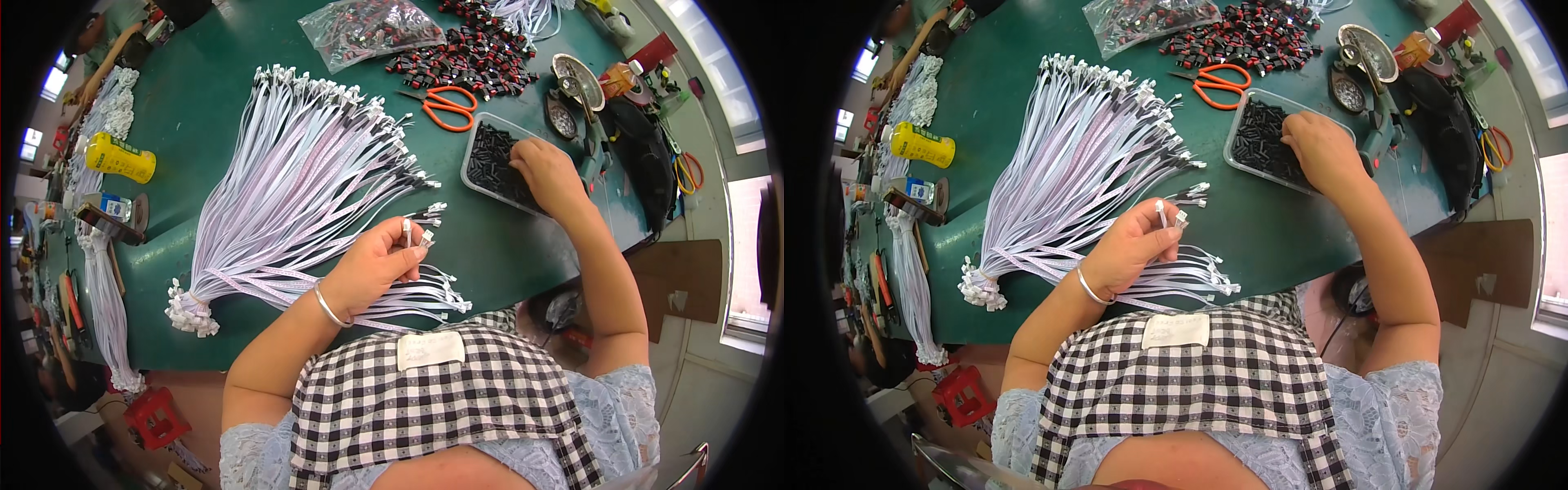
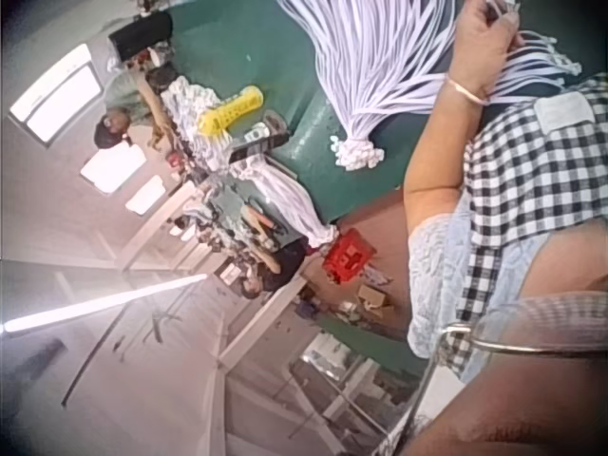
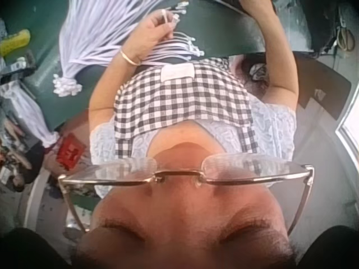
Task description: The person sits at a green workbench and repeatedly picks up white cables and black plastic connectors. They insert the connector into the end of each cable by hand and place the finished unit on the table. The process is repetitive and involves handling materials from a large pile and a container.
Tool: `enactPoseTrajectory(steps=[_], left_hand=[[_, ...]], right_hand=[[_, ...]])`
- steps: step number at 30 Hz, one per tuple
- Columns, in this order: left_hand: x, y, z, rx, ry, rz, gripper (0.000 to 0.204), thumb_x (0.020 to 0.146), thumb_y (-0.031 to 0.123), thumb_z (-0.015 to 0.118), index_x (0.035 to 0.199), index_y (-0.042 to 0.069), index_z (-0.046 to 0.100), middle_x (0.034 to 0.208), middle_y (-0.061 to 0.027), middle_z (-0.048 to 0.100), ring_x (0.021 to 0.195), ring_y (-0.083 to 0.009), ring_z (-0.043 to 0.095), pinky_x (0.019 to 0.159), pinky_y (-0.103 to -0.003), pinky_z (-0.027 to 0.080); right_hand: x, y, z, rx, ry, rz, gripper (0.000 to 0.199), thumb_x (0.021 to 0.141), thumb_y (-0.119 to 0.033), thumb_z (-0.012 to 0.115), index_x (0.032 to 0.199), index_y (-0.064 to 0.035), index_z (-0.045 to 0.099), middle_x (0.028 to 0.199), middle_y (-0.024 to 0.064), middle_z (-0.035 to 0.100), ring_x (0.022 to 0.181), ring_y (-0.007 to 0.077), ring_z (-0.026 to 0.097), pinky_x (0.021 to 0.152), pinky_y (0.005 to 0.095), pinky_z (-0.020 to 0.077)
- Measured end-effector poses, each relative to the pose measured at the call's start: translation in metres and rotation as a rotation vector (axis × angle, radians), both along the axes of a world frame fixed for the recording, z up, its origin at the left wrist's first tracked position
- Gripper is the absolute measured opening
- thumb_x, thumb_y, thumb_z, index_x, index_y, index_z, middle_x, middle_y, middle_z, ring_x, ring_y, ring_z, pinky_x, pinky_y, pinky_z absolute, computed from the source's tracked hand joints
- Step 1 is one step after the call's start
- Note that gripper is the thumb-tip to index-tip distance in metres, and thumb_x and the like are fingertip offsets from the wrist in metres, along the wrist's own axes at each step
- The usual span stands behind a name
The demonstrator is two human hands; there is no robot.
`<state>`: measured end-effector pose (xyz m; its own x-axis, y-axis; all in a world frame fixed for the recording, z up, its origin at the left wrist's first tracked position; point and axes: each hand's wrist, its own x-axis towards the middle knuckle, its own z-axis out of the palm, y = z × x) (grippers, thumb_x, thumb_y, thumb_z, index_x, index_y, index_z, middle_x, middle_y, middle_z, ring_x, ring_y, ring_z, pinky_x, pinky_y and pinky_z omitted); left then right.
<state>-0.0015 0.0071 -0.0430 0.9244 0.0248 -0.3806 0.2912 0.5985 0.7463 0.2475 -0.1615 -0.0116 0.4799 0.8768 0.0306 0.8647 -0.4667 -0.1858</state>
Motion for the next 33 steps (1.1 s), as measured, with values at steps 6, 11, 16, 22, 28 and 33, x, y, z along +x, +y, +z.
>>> enactPoseTrajectory(steps=[6, 11, 16, 22, 28, 33], left_hand=[[0.001, 0.000, 0.005, 0.038, 0.046, -0.005, 0.005, 0.090, 0.010, 0.058, 0.094, 0.007, 0.055, 0.075, 0.0011, 0.055, 0.062, -0.0057, 0.051, 0.057, -0.019, 0.041], [-0.001, -0.001, 0.000, 0.070, 0.063, 0.018, 0.007, 0.091, 0.011, 0.058, 0.095, 0.007, 0.055, 0.074, 0.0015, 0.055, 0.061, -0.0054, 0.051, 0.056, -0.018, 0.040], [-0.001, -0.002, -0.002, 0.025, 0.031, 0.021, 0.009, 0.091, 0.012, 0.058, 0.097, 0.006, 0.055, 0.077, 0.0015, 0.054, 0.063, -0.0059, 0.051, 0.057, -0.019, 0.041], [-0.002, -0.003, -0.002, 0.027, 0.025, 0.019, 0.010, 0.091, 0.012, 0.057, 0.098, 0.006, 0.054, 0.079, 0.0013, 0.053, 0.064, -0.0062, 0.050, 0.059, -0.019, 0.041], [-0.002, -0.003, -0.001, 0.042, 0.015, 0.010, 0.009, 0.091, 0.012, 0.057, 0.098, 0.006, 0.053, 0.080, 0.0014, 0.053, 0.066, -0.0063, 0.050, 0.060, -0.019, 0.041], [-0.002, -0.003, -0.002, 0.032, 0.008, 0.023, 0.009, 0.091, 0.011, 0.057, 0.097, 0.006, 0.053, 0.080, 0.0012, 0.052, 0.066, -0.0061, 0.050, 0.060, -0.019, 0.041]], right_hand=[[-0.016, -0.005, 0.031, 0.194, 0.181, -0.057, 0.008, 0.083, -0.008, 0.062, 0.087, -0.0019, 0.059, 0.083, 0.0104, 0.061, 0.079, 0.0261, 0.061, 0.071, 0.0344, 0.0488], [-0.074, 0.005, 0.036, 0.373, 0.981, -0.173, 0.008, 0.081, -0.001, 0.064, 0.088, 0.0008, 0.061, 0.080, 0.0031, 0.060, 0.069, 0.0075, 0.061, 0.060, 0.0223, 0.0503], [-0.118, 0.015, -0.004, 0.461, 1.253, -0.233, 0.009, 0.083, 0.002, 0.062, 0.092, 0.0017, 0.061, 0.085, 0.0053, 0.063, 0.073, 0.0102, 0.063, 0.066, 0.0233, 0.0529], [-0.125, 0.013, -0.014, 0.635, 1.448, -0.346, 0.011, 0.087, 0.002, 0.060, 0.098, 0.0029, 0.060, 0.089, 0.0061, 0.063, 0.082, 0.0125, 0.064, 0.073, 0.0240, 0.0535], [-0.128, 0.014, -0.013, 0.693, 1.441, -0.306, 0.010, 0.086, 0.002, 0.061, 0.096, 0.0027, 0.060, 0.090, 0.0070, 0.064, 0.082, 0.0126, 0.064, 0.074, 0.0238, 0.0537], [-0.128, 0.015, -0.013, 0.638, 1.367, -0.316, 0.010, 0.085, 0.006, 0.060, 0.095, 0.0043, 0.059, 0.094, 0.0094, 0.062, 0.082, 0.0159, 0.065, 0.074, 0.0264, 0.0552]])
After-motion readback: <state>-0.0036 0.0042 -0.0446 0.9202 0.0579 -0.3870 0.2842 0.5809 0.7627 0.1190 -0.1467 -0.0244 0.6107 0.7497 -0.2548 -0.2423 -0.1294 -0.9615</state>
